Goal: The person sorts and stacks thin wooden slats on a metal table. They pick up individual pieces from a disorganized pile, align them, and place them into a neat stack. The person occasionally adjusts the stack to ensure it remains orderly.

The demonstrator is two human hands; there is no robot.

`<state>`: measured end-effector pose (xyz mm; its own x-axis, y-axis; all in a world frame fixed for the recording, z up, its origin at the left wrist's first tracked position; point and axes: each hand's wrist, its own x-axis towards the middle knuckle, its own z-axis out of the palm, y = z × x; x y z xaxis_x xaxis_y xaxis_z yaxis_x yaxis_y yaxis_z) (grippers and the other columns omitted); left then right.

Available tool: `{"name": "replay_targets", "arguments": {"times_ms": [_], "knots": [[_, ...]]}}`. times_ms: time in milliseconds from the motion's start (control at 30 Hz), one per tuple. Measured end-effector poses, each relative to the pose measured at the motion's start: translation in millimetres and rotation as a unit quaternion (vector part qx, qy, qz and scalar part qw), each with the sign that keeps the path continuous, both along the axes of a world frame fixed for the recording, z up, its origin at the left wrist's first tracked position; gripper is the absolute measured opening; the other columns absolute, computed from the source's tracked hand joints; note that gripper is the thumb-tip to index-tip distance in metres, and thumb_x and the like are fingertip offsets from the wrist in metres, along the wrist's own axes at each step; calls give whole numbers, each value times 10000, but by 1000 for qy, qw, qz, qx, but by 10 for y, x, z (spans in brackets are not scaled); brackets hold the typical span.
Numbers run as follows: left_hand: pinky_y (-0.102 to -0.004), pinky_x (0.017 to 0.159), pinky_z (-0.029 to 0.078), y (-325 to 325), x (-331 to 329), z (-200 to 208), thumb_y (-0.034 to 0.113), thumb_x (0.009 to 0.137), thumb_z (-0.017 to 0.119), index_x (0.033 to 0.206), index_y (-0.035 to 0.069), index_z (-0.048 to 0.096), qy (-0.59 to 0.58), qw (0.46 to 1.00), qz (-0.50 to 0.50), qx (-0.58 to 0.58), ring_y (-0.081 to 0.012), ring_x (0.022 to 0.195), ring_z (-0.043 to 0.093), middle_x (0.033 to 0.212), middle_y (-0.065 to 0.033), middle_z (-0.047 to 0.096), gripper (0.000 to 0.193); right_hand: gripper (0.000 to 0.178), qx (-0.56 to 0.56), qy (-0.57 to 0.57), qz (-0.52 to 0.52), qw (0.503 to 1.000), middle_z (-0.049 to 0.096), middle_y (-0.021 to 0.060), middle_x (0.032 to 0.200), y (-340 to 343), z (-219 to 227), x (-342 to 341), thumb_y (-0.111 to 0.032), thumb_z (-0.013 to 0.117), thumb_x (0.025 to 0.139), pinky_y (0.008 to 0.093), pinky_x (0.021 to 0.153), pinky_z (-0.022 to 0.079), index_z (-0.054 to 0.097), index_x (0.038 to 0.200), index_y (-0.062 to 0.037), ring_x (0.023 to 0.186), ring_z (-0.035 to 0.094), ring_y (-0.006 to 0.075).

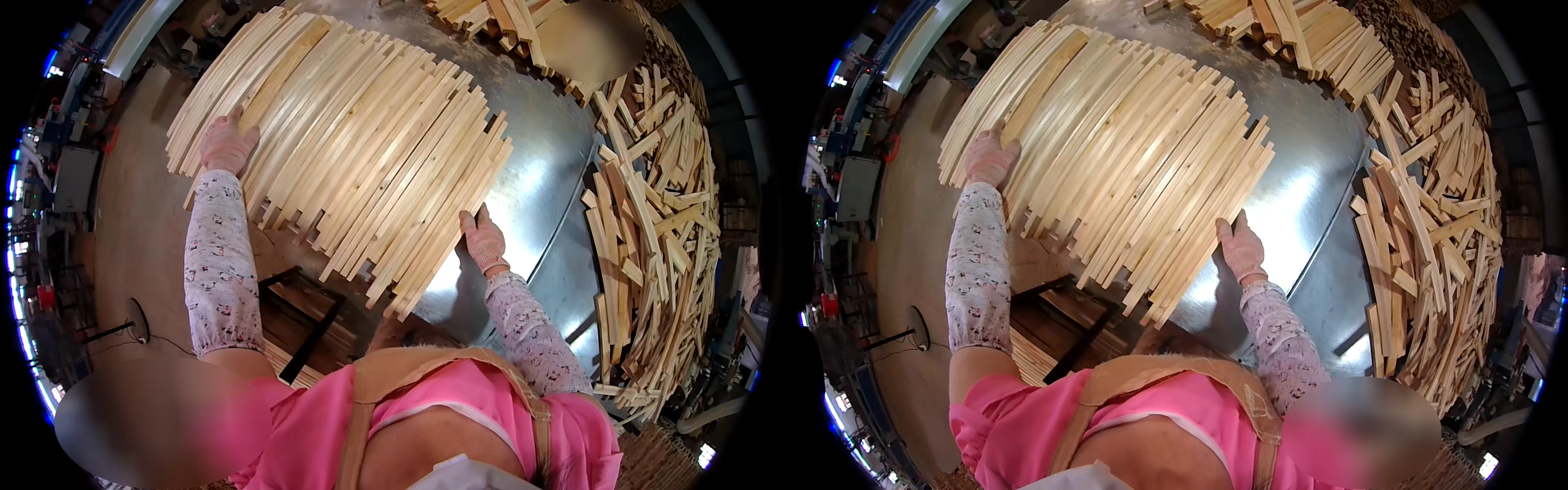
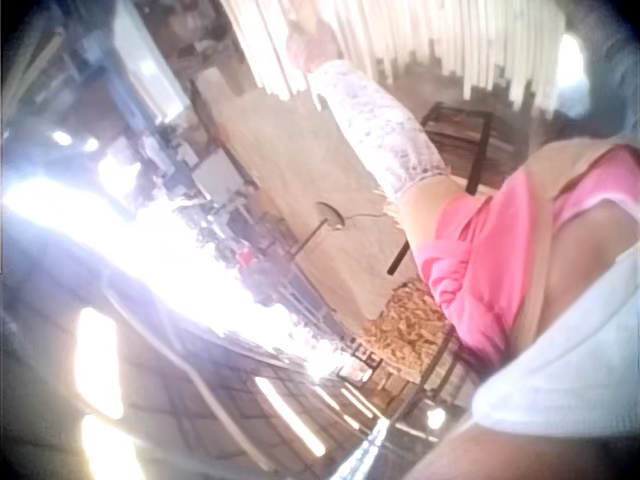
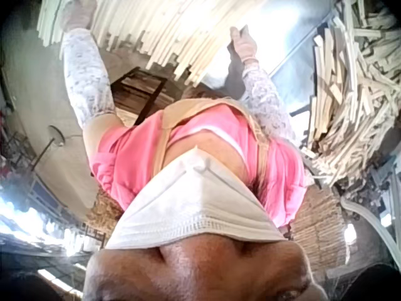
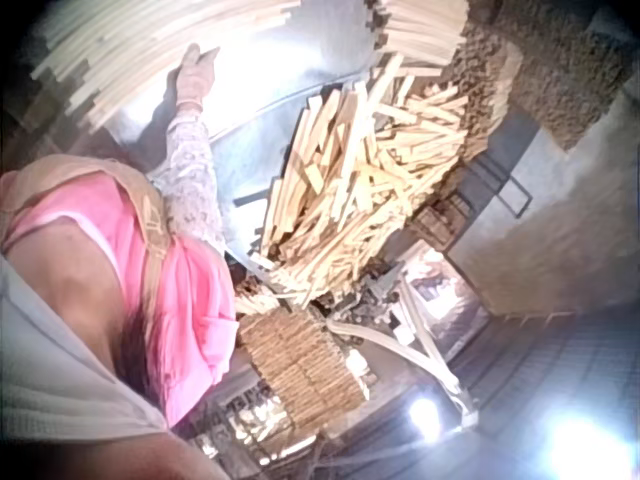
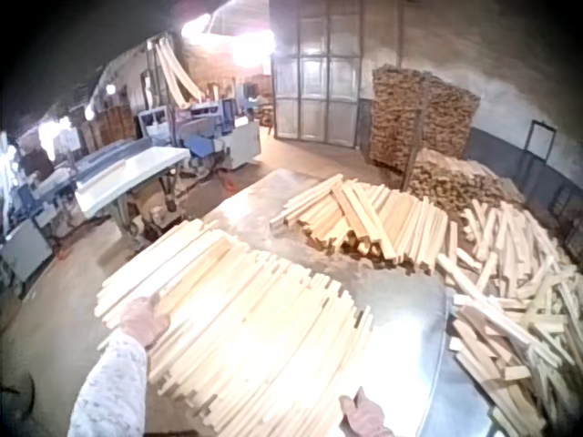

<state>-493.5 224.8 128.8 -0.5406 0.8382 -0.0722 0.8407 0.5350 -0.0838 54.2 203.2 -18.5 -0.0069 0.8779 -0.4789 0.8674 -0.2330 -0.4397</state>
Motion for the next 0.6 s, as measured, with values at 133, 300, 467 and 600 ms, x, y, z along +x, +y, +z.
{"name": "replay_targets", "arguments": {"times_ms": [133, 300, 467, 600], "knots": [[-490, 1097, 517, 120, 110, 17, 582, 919, 690, 1685, 255, 353, 53, 998, 32, -5, -343, 1349, 610, 1486, -158, 569, 899, 890, 41, 8, 3, 999, 754, 292, 1178, -27, -121, 24, -666, 493, 1019, 491, 989, 541, 396, 1640, -35, 1140, 714, 445], [-484, 1051, 549, 66, 92, -74, 515, 922, 725, 1678, 206, 356, 84, 996, -24, -7, -350, 1297, 649, 1394, -183, 635, 895, 901, 21, 47, 6, 999, 761, 283, 1165, 6, -92, 13, -677, 501, 1007, 490, 968, 550, 406, 1629, -32, 1117, 723, 446], [-466, 1050, 547, -9, 789, 247, 410, 967, 708, 1676, 193, 361, -10, 997, -50, -49, -331, 1292, 651, 1398, -201, 645, 819, 901, 5, 30, -14, 999, 766, 277, 1138, 17, -33, 77, -679, 504, 1004, 490, 948, 559, 410, 1625, -33, 1093, 733, 440], [-443, 1087, 512, -454, 1128, -469, 232, 942, 732, 1612, 159, 458, -480, 870, -83, 74, -352, 1271, 650, 1452, -209, 622, 728, 910, 3, 26, -4, 1000, 762, 274, 1169, 3, 51, -11, -683, 506, 1000, 486, 966, 559, 397, 1635, -39, 1111, 729, 435]]}}
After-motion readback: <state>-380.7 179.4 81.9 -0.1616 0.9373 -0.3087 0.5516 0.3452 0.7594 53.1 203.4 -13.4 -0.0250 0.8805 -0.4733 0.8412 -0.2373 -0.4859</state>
